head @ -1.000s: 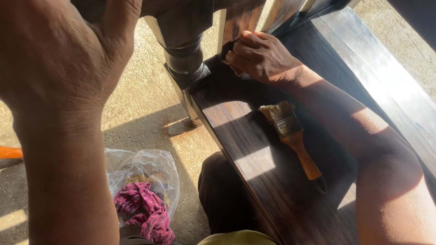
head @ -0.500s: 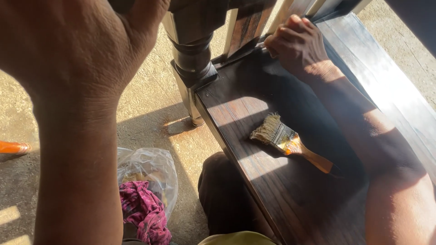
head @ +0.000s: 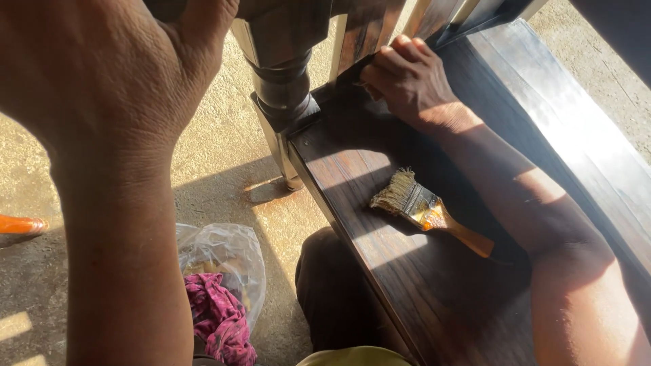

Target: Preparing a wooden bench for finishing by sanding the wood and wiping it clean with a cloth.

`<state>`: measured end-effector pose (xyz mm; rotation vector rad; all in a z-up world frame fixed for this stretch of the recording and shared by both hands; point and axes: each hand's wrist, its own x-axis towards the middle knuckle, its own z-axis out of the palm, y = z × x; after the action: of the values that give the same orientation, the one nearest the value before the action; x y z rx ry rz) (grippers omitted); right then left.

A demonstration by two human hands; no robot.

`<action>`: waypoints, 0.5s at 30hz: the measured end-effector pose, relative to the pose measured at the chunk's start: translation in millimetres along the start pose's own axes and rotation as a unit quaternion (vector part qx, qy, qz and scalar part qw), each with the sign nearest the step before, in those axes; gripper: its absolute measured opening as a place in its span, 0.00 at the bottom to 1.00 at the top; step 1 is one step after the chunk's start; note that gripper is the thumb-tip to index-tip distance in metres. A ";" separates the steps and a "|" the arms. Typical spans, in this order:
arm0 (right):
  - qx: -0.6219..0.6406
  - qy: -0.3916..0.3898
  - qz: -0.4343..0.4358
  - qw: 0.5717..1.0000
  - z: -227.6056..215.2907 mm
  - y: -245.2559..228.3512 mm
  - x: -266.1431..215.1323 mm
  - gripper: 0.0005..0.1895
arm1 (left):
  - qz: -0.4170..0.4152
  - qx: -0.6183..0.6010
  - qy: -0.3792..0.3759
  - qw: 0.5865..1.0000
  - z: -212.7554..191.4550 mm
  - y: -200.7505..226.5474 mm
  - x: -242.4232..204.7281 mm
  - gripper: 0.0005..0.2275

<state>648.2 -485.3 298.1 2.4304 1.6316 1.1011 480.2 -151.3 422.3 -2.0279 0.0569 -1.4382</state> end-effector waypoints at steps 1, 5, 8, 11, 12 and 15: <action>-0.001 -0.002 0.000 1.000 0.0 -7.5 4.3 0.06 | -0.001 -0.002 0.001 1.000 -0.5 1.0 0.5 0.23; 0.052 0.039 -0.037 0.997 1.4 -20.7 12.8 0.07 | -0.004 -0.017 -0.030 0.999 -4.2 0.9 -0.4 0.20; 0.075 0.031 -0.040 0.996 5.7 -16.4 8.2 0.08 | 0.008 -0.016 -0.041 0.999 -2.5 -2.8 -3.3 0.20; 0.049 0.024 -0.040 0.998 12.8 -20.8 8.1 0.09 | 0.000 -0.013 -0.037 0.999 -4.1 -0.9 2.9 0.19; 0.035 0.028 -0.036 0.998 15.1 -22.6 7.8 0.08 | -0.002 0.015 -0.027 1.000 -4.7 2.0 7.6 0.19; 0.081 0.062 -0.069 0.992 7.8 -36.2 19.0 0.08 | 0.004 -0.001 -0.018 1.000 -5.0 -0.9 -0.1 0.18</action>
<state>627.3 -450.5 288.7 2.3388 1.9669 1.1629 475.6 -152.9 423.6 -2.0531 0.0522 -1.3967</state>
